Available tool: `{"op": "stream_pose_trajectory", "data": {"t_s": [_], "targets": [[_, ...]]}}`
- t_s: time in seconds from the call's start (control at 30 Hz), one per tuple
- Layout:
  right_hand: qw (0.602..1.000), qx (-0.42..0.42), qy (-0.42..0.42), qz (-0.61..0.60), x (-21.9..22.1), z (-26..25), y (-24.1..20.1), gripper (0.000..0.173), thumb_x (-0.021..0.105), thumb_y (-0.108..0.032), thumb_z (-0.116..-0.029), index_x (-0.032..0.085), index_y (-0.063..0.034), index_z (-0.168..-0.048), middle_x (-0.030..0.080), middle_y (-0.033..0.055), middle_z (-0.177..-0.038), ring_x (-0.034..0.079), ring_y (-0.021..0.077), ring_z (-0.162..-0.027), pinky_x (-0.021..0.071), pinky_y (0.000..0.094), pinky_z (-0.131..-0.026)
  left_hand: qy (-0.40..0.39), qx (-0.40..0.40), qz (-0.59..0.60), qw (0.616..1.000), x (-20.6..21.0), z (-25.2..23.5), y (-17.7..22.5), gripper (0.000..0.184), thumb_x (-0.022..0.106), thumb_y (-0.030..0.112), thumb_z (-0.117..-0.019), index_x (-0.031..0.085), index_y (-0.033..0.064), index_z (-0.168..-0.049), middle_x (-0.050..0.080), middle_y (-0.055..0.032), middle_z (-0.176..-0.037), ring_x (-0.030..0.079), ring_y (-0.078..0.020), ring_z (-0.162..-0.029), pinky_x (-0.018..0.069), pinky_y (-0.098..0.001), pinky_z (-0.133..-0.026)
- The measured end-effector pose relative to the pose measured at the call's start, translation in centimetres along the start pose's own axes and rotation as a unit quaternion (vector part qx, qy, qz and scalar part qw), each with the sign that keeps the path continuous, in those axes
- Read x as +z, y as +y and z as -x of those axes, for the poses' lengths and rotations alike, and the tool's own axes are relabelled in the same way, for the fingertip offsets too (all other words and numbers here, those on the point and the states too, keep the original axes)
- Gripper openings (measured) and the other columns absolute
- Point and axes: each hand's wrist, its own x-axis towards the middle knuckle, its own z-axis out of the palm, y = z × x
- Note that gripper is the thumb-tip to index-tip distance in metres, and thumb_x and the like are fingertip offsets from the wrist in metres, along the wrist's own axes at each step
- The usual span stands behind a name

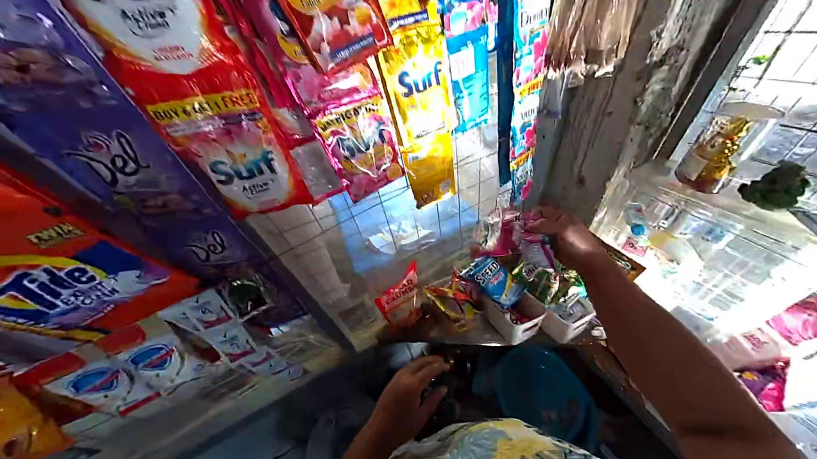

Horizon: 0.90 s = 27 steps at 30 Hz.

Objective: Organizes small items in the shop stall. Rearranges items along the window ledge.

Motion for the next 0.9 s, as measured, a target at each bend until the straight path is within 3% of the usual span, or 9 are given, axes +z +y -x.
{"op": "stream_pose_trajectory", "data": {"t_s": [0.07, 0.17, 0.27, 0.3, 0.43, 0.57, 0.63, 0.77, 0.9], "targets": [[0.992, -0.070, -0.090, -0.052, -1.0, 1.9, -1.8, 0.013, 0.059, -0.008, -0.0819, 0.060, -0.0204, -0.077, 0.061, -0.0084, -0.070, 0.055, 0.0008, -0.059, 0.0480, 0.0214, -0.053, 0.118, 0.075, 0.035, 0.990, -0.9, -3.0, 3.0, 0.026, 0.062, 0.022, -0.1011, 0.072, 0.0099, -0.122, 0.065, -0.0096, -0.134, 0.058, -0.0210, -0.131, 0.0480, -0.0413, -0.112], [0.957, -0.100, -0.267, -0.055, -2.0, 5.7, -4.0, 0.016, 0.072, -0.008, -0.0771, 0.071, -0.0205, -0.087, 0.069, -0.0111, -0.078, 0.063, -0.0025, -0.067, 0.0545, 0.0183, -0.059, 0.203, 0.110, 0.105, 0.967, -1.8, -7.7, 8.2, 0.031, 0.058, 0.026, -0.1038, 0.070, 0.0057, -0.124, 0.062, -0.0148, -0.139, 0.055, -0.0234, -0.134, 0.0467, -0.0422, -0.112], [0.930, -0.015, -0.366, 0.020, -2.1, 10.7, -4.4, 0.019, 0.073, -0.009, -0.0813, 0.071, -0.0121, -0.100, 0.071, -0.0110, -0.088, 0.066, -0.0030, -0.081, 0.0578, 0.0182, -0.073, 0.016, 0.058, 0.243, 0.968, -0.3, -10.8, 12.4, 0.052, 0.059, 0.035, -0.1015, 0.058, 0.0002, -0.140, 0.056, -0.0117, -0.146, 0.053, -0.0148, -0.134, 0.0467, -0.0356, -0.110], [0.926, 0.002, -0.377, 0.024, -2.4, 12.5, -3.5, 0.018, 0.072, -0.009, -0.0816, 0.070, -0.0113, -0.100, 0.069, -0.0121, -0.086, 0.064, -0.0040, -0.080, 0.0558, 0.0174, -0.073, -0.077, 0.036, 0.327, 0.941, 0.9, -11.4, 13.2, 0.050, 0.061, 0.030, -0.1005, 0.057, -0.0015, -0.139, 0.061, -0.0077, -0.137, 0.058, -0.0079, -0.123, 0.0496, -0.0296, -0.104], [0.938, 0.019, -0.345, -0.015, -6.4, 19.4, 0.3, 0.010, 0.072, -0.013, -0.0836, 0.066, -0.0158, -0.091, 0.064, -0.0147, -0.084, 0.059, -0.0063, -0.076, 0.0494, 0.0146, -0.067, -0.326, -0.038, 0.432, 0.840, 5.6, -13.1, 14.8, 0.013, 0.066, 0.011, -0.0973, 0.067, 0.0030, -0.108, 0.070, 0.0065, -0.092, 0.067, 0.0010, -0.085, 0.0568, -0.0215, -0.082], [0.968, 0.047, -0.246, -0.005, -10.0, 25.3, 0.9, 0.011, 0.074, -0.013, -0.0812, 0.068, -0.0169, -0.090, 0.064, -0.0168, -0.088, 0.058, -0.0079, -0.082, 0.0484, 0.0137, -0.072, -0.322, 0.030, 0.357, 0.876, 8.0, -14.1, 17.8, 0.012, 0.071, 0.010, -0.0929, 0.071, -0.0009, -0.098, 0.067, -0.0018, -0.103, 0.062, -0.0025, -0.096, 0.0525, -0.0224, -0.088], [0.976, 0.061, -0.211, -0.002, -11.1, 27.3, 0.8, 0.015, 0.076, -0.019, -0.0825, 0.065, -0.0191, -0.092, 0.065, -0.0170, -0.093, 0.059, -0.0063, -0.090, 0.0502, 0.0159, -0.079, -0.338, 0.040, 0.371, 0.864, 8.5, -14.6, 19.4, 0.006, 0.068, 0.010, -0.0955, 0.069, 0.0050, -0.097, 0.068, 0.0057, -0.092, 0.064, 0.0021, -0.087, 0.0541, -0.0194, -0.081], [0.973, 0.074, -0.220, 0.001, -11.1, 29.9, 0.7, 0.036, 0.060, -0.034, -0.1015, 0.061, -0.0076, -0.126, 0.068, -0.0093, -0.110, 0.063, -0.0038, -0.100, 0.0534, 0.0193, -0.087, -0.419, 0.075, 0.366, 0.827, 8.8, -15.6, 22.1, 0.003, 0.062, 0.009, -0.0993, 0.064, 0.0065, -0.099, 0.065, 0.0084, -0.082, 0.062, 0.0040, -0.077, 0.0538, -0.0169, -0.073], [0.976, 0.048, -0.208, 0.031, -9.5, 31.3, 1.0, 0.021, 0.064, -0.024, -0.1005, 0.072, -0.0055, -0.105, 0.070, -0.0089, -0.096, 0.062, -0.0079, -0.091, 0.0525, 0.0160, -0.084, -0.438, 0.134, 0.312, 0.832, 8.7, -15.5, 23.6, 0.006, 0.065, 0.009, -0.0969, 0.065, 0.0034, -0.097, 0.065, 0.0058, -0.080, 0.060, 0.0055, -0.074, 0.0513, -0.0138, -0.069]]}}
